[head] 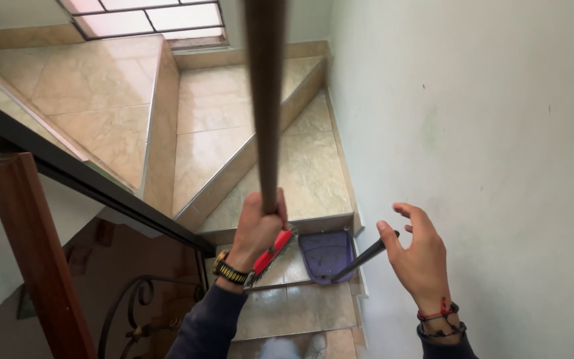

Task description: Sweeping debris from a tiled staircase using a broom and a dustpan while moving down the steps.

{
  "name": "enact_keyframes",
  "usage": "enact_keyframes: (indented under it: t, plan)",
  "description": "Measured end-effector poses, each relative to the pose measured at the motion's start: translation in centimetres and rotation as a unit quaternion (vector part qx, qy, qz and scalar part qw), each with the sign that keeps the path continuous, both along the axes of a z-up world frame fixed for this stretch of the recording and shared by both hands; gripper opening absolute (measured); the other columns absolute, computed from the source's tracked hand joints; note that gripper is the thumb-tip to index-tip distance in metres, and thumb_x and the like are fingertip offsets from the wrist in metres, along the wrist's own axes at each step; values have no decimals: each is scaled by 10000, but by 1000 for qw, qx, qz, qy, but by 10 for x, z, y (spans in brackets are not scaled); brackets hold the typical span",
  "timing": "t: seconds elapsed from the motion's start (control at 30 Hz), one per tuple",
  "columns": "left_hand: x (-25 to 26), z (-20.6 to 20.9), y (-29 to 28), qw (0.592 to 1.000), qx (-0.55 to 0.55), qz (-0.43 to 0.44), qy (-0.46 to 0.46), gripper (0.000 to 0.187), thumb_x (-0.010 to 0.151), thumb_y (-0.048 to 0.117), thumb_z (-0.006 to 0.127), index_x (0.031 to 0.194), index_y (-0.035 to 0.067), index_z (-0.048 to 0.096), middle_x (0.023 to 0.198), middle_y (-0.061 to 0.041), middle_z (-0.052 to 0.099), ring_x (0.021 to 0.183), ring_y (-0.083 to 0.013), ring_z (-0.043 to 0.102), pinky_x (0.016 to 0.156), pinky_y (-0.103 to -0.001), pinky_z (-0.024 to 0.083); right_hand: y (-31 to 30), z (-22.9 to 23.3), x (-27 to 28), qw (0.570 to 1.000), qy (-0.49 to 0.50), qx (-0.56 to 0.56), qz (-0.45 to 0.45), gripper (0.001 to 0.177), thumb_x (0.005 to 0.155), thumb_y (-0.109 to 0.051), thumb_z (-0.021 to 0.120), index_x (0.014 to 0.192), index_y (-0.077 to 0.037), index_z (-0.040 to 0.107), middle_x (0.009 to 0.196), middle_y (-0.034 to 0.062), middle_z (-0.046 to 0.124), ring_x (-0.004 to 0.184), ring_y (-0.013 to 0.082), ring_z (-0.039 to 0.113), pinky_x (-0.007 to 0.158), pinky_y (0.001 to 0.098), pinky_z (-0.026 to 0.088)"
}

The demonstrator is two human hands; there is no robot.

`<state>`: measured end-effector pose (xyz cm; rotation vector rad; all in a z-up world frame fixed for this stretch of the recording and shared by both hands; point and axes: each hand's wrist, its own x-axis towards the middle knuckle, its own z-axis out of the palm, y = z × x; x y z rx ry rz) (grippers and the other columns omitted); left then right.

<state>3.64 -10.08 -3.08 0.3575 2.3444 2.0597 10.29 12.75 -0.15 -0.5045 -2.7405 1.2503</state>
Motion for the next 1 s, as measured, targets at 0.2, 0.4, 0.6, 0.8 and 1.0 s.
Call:
enact_keyframes:
  t: [0.2, 0.4, 0.6, 0.8, 1.0]
  plan:
    - [16, -31, -30, 1000, 5, 11, -7, 256, 450, -154, 388, 469, 48, 543, 444, -67, 517, 495, -198, 490, 557, -309, 380, 2, -46, 5, 999, -21, 8, -49, 596, 814, -403, 679, 1233, -18, 500, 1188, 190, 598, 1106, 366, 564, 908, 450, 472]
    - [36, -48, -61, 1000, 10, 1, -12, 266, 450, -164, 356, 483, 51, 508, 439, -66, 525, 464, -172, 479, 545, -280, 371, -19, -99, 12, 995, 3, 25, -98, 454, 836, -328, 683, 1162, -46, 543, 1088, 163, 656, 953, 366, 636, 767, 422, 525]
    - [57, -56, -75, 999, 26, -15, -35, 265, 479, -165, 357, 495, 58, 500, 416, -91, 520, 369, -189, 537, 481, -264, 402, -26, -138, 22, 986, 16, 56, -158, 209, 860, -322, 658, 958, -138, 637, 888, 119, 706, 799, 274, 685, 706, 366, 533]
    - [68, -67, -84, 998, 23, -15, -57, 271, 469, -178, 348, 491, 53, 487, 413, -84, 503, 340, -159, 478, 451, -251, 365, -29, -137, 61, 973, -37, 83, -211, 173, 805, -339, 655, 845, -172, 671, 831, 90, 711, 896, 294, 665, 780, 402, 526]
    - [78, -72, -86, 996, -4, 8, -91, 269, 463, -164, 323, 484, 64, 463, 444, -47, 493, 440, -122, 410, 463, -245, 348, -44, -108, 106, 945, -200, -21, -258, 265, 783, -373, 560, 839, -155, 701, 712, 84, 675, 690, 229, 631, 656, 318, 517]
